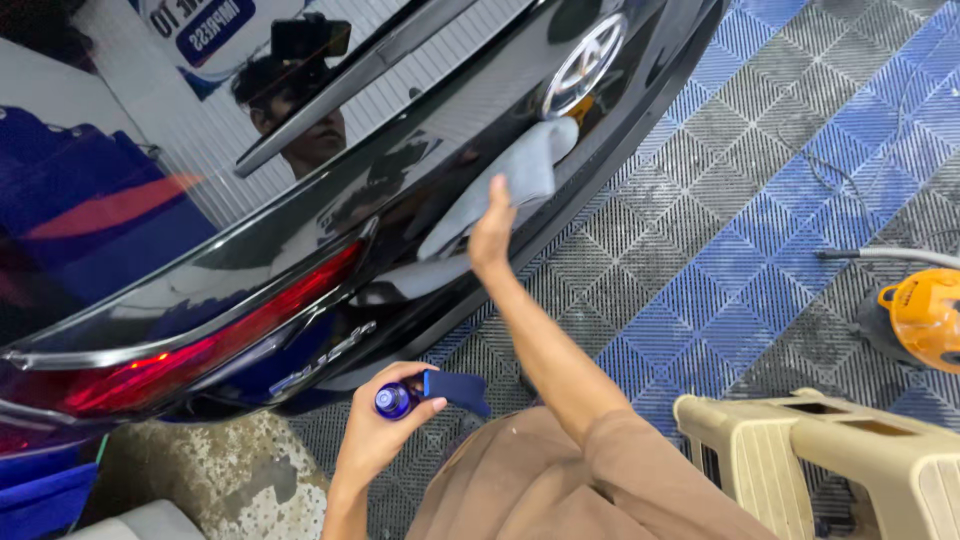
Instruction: The person cleans the rear bumper of a black car by applying liquid from a small blue bottle and wiping with a blue sponge, then switches to a grey cloth to buff the surface. The person works on the lower bumper area and around the taillights.
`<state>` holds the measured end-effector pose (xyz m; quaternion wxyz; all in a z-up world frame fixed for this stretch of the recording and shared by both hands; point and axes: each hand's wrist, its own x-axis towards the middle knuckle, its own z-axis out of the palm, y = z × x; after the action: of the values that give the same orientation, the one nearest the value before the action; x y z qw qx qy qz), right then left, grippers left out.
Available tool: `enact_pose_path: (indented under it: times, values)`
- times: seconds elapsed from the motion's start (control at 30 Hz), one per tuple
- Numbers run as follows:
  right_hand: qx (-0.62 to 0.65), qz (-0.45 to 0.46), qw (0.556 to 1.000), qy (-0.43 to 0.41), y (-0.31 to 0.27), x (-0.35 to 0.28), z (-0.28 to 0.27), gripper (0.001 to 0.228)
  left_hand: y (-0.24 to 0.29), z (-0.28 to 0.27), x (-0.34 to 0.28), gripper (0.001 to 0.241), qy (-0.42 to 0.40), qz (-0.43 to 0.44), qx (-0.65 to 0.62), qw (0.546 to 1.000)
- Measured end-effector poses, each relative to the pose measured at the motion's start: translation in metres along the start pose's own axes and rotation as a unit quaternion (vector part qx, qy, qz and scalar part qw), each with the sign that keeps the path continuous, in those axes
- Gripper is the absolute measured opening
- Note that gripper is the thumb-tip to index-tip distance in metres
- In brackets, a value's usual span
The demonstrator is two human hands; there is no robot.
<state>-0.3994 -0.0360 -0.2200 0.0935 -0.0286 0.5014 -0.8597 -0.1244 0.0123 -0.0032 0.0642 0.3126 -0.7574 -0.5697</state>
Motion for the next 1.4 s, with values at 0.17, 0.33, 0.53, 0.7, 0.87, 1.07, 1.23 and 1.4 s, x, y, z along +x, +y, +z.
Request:
enact_pose_path:
  times: [0.17,0.33,0.53,0.7,0.87,1.07,1.23,1.4]
  values:
    - [0.146,-0.026,0.988,0.034,-0.012,0.117,-0.041,0.063,0.003,0.009,0.007,0.033,0.01,0.01,0.009,1.0]
    - [0.055,-0.12,0.991,-0.007,-0.101,0.211,-0.078,0.064,0.004,0.02,0.02,0.036,0.013,-0.036,-0.009,0.999]
    - [-0.075,-0.258,0.943,-0.198,-0.174,0.143,-0.069,0.059,0.012,0.033,0.037,0.035,-0.025,-0.01,-0.017,0.999]
    - [-0.41,-0.395,0.786,-0.24,-0.253,0.129,-0.046,0.057,0.023,0.031,0.042,0.036,-0.042,-0.01,-0.005,0.999]
    - [-0.415,-0.367,0.813,-0.177,-0.261,0.089,-0.002,0.061,0.016,0.015,0.021,0.036,-0.01,0.018,-0.028,0.999]
    - [-0.403,-0.401,0.726,-0.386,-0.237,-0.051,0.051,0.078,-0.015,-0.012,-0.013,0.037,0.058,0.017,-0.052,0.997]
    - [-0.38,-0.426,0.588,-0.573,-0.24,-0.124,0.121,0.095,-0.043,-0.03,-0.045,0.04,0.12,-0.006,-0.084,0.989]
    - [-0.352,-0.466,0.496,-0.642,-0.233,-0.19,0.196,0.098,-0.061,-0.043,-0.076,0.041,0.157,0.012,-0.097,0.983]
